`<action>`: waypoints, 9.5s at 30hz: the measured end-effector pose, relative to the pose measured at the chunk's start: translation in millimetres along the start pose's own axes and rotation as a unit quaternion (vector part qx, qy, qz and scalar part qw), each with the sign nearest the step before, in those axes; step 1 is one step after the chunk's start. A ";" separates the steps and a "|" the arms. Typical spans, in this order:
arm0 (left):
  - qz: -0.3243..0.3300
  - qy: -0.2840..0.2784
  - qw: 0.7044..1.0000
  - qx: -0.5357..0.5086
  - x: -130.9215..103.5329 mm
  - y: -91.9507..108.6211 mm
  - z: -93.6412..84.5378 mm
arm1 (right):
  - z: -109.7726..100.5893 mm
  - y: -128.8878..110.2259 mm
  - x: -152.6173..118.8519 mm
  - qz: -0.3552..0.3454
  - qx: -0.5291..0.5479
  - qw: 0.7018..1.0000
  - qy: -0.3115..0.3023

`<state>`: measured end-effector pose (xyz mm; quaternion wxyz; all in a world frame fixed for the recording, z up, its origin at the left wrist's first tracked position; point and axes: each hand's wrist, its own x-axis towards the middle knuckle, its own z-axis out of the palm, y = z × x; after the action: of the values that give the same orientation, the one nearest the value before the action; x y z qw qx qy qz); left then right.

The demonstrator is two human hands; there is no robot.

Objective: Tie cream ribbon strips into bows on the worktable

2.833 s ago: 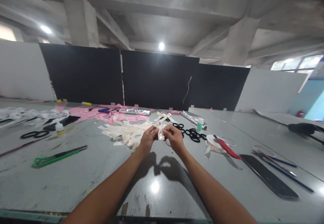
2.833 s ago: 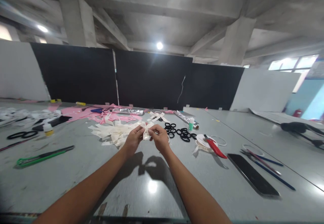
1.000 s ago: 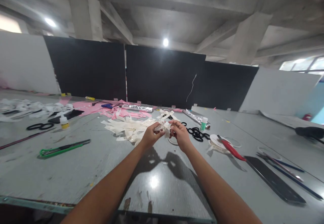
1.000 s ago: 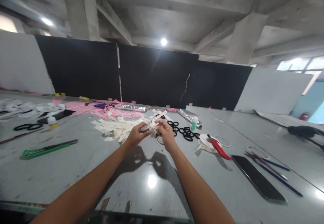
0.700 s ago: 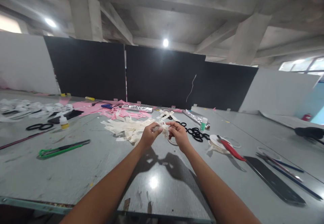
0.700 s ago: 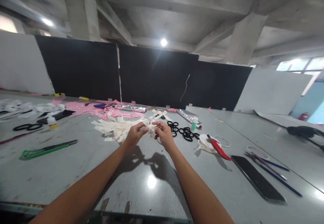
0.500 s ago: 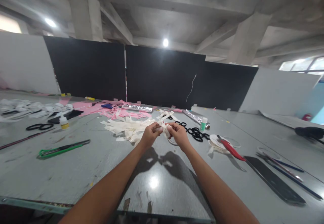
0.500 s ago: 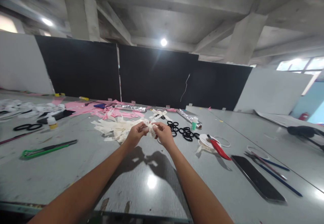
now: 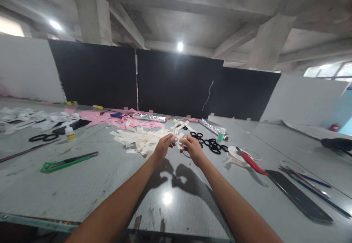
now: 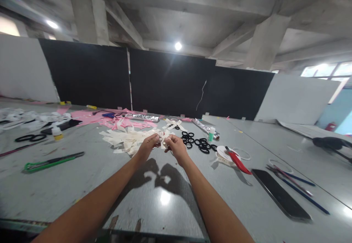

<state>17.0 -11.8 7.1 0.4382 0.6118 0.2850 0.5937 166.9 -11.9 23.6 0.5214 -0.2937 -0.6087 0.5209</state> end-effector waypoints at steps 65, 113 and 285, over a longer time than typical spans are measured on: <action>-0.036 0.001 0.996 -0.087 0.9 -5.1 -0.7 | -6.1 -3.8 -0.3 -0.036 0.021 0.999 -0.019; -0.149 -0.034 0.968 -0.199 -9.4 2.5 10.5 | -0.2 3.4 -1.6 -0.032 0.010 0.999 0.022; -0.024 0.239 0.971 -0.014 -107.4 102.0 89.7 | 57.4 -66.9 -127.9 -0.007 0.014 0.986 0.164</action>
<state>72.9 -169.1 53.1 0.3797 0.4388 0.3878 0.7162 161.6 -164.9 49.4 0.6218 -0.3635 -0.5097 0.4705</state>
